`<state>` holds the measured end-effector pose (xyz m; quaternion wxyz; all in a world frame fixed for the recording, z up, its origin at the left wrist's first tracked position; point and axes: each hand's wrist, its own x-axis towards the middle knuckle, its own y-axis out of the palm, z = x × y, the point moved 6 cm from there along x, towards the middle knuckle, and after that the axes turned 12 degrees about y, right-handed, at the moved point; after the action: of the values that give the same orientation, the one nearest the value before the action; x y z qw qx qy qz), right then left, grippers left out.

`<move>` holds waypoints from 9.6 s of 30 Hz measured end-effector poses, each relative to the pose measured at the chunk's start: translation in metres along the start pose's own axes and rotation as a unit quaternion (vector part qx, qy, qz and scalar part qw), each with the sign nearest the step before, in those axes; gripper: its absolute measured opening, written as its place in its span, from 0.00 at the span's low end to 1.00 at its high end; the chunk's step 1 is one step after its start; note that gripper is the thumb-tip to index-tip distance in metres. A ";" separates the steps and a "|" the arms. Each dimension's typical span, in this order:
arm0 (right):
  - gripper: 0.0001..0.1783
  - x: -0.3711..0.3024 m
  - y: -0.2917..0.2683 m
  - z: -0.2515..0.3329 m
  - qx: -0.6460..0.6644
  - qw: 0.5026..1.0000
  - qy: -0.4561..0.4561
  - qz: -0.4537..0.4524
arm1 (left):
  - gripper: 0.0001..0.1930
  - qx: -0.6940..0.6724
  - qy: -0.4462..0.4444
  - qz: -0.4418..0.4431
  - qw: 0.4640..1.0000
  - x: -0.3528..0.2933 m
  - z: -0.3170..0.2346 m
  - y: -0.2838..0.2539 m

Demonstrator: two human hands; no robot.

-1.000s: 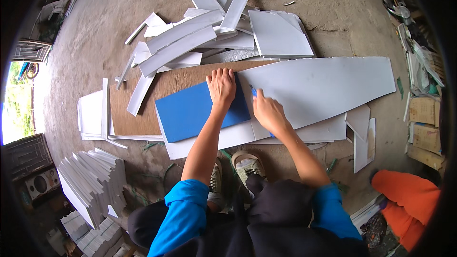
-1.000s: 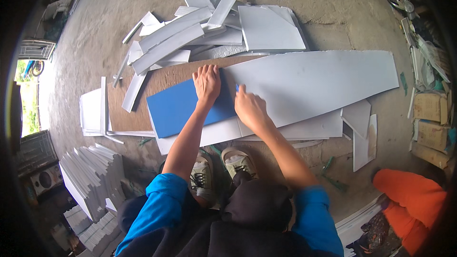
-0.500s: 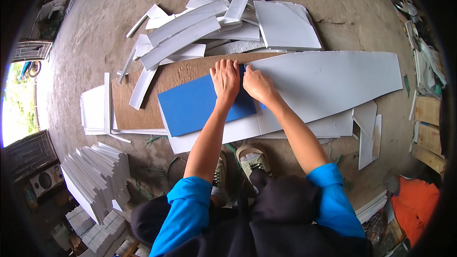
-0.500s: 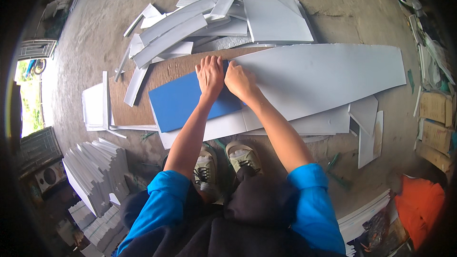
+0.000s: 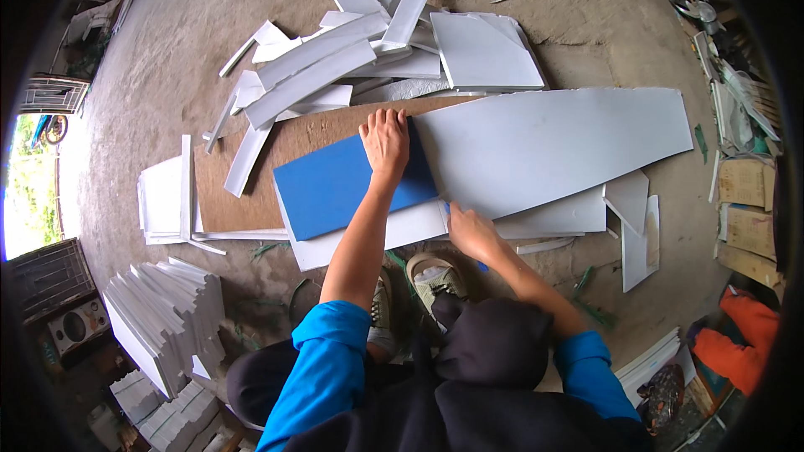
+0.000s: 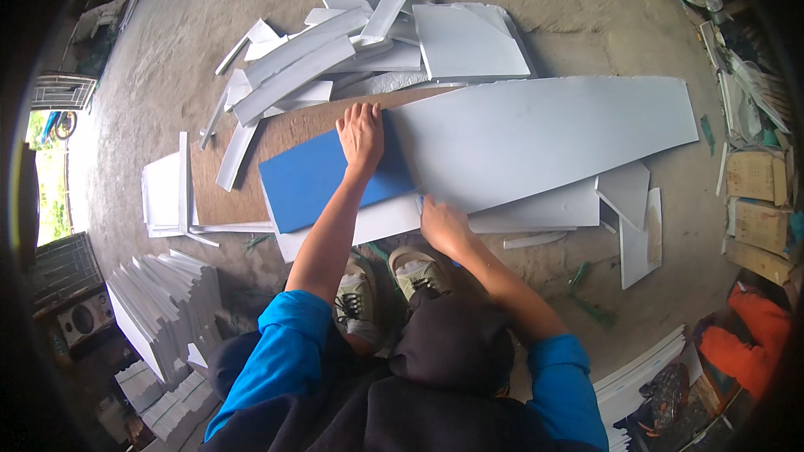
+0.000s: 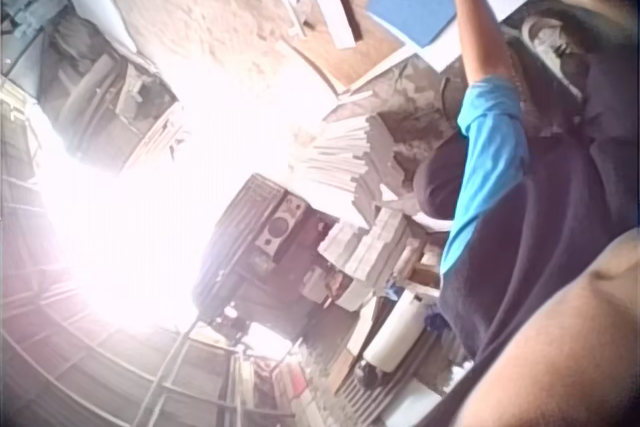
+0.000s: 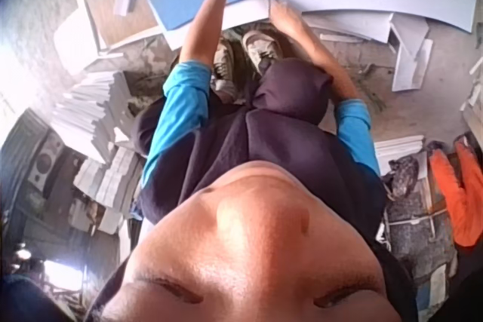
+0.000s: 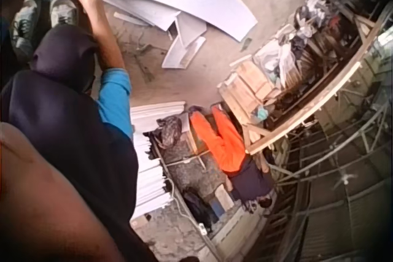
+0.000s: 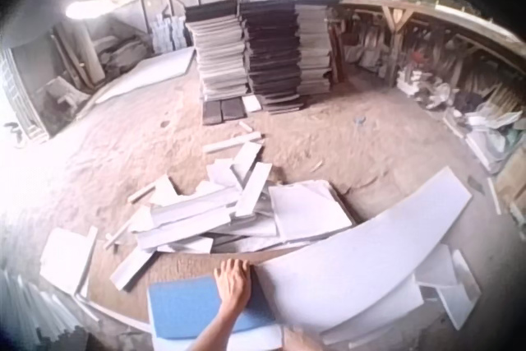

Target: The person sits on the floor and uses a utility knife to cut white foam sheets. They use a blue foam board as a template to trace and cut the white sheets into matching rectangular shapes. The person repeatedly aligns the template, cuts along the edges, and separates the cut pieces.

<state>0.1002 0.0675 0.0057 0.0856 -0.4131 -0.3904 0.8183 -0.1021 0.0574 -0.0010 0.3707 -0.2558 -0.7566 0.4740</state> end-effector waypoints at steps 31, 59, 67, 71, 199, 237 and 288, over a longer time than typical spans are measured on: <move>0.15 0.067 -0.015 0.021 0.037 0.998 0.041 0.028 | 0.13 -0.018 -0.002 -0.016 1.000 0.000 -0.001 -0.002; 0.12 0.093 -0.081 0.056 0.045 0.977 -0.019 -0.206 | 0.13 -0.045 0.015 -0.043 0.998 0.029 0.015 0.005; 0.13 0.124 -0.064 0.044 0.124 0.943 -0.055 -0.305 | 0.08 -0.015 0.047 -0.041 0.998 0.026 0.004 -0.006; 0.17 0.139 -0.051 0.019 0.513 0.856 -0.002 -0.063 | 0.24 -0.003 0.063 -0.020 0.998 0.004 -0.015 -0.020; 0.20 0.011 -0.236 0.016 0.229 0.856 -0.092 -0.454 | 0.29 0.070 0.306 -0.040 0.949 0.020 -0.046 -0.216; 0.20 0.027 -0.227 0.045 0.397 0.779 -0.191 -0.446 | 0.14 0.002 0.343 0.135 0.929 -0.003 -0.030 -0.177; 0.17 -0.066 -0.112 0.132 0.022 0.967 -0.069 -0.244 | 0.15 -0.038 0.357 -0.008 0.933 0.028 -0.001 -0.191</move>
<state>0.0241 0.0377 0.1722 0.2646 -0.2460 -0.4661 0.8076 -0.1250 -0.0013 0.1815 0.6105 -0.4160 -0.5936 0.3190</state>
